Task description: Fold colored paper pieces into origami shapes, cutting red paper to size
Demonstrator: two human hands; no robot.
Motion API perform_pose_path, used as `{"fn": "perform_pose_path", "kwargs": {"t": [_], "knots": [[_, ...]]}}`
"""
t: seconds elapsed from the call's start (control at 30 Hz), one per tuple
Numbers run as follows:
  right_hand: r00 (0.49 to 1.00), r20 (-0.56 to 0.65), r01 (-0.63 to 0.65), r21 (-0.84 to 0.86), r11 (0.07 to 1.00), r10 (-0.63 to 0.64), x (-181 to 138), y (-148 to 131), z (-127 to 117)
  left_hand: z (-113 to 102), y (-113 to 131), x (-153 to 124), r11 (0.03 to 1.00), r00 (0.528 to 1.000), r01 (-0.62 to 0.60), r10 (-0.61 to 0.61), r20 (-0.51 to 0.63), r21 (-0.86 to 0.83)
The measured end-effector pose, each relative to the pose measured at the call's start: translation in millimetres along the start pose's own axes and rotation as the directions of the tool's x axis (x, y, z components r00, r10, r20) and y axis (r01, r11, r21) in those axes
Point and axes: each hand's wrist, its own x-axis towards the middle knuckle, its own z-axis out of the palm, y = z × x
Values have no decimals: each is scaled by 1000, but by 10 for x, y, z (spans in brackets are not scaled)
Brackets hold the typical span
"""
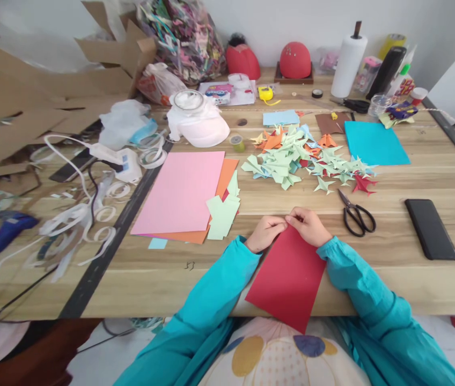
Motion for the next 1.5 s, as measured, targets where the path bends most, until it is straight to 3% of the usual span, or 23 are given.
{"fn": "perform_pose_path", "kwargs": {"t": [0.47,0.97,1.13,1.3,1.5], "knots": [[990,-94,-95,135,986,108,-17,91,-101,-58,61,-23,997,988,68,-72,140,30],[981,-117,-132,183,974,155,-32,83,-82,-108,85,-37,993,980,113,-118,163,41],[952,-265,-108,166,980,150,-12,161,-178,-134,86,-53,996,981,65,-76,177,66],[929,-318,-126,203,971,187,3,216,-276,-190,93,-65,996,978,80,-88,191,47],[859,-465,-93,272,958,216,1,200,-376,-341,121,-88,995,972,85,-96,213,61]]}}
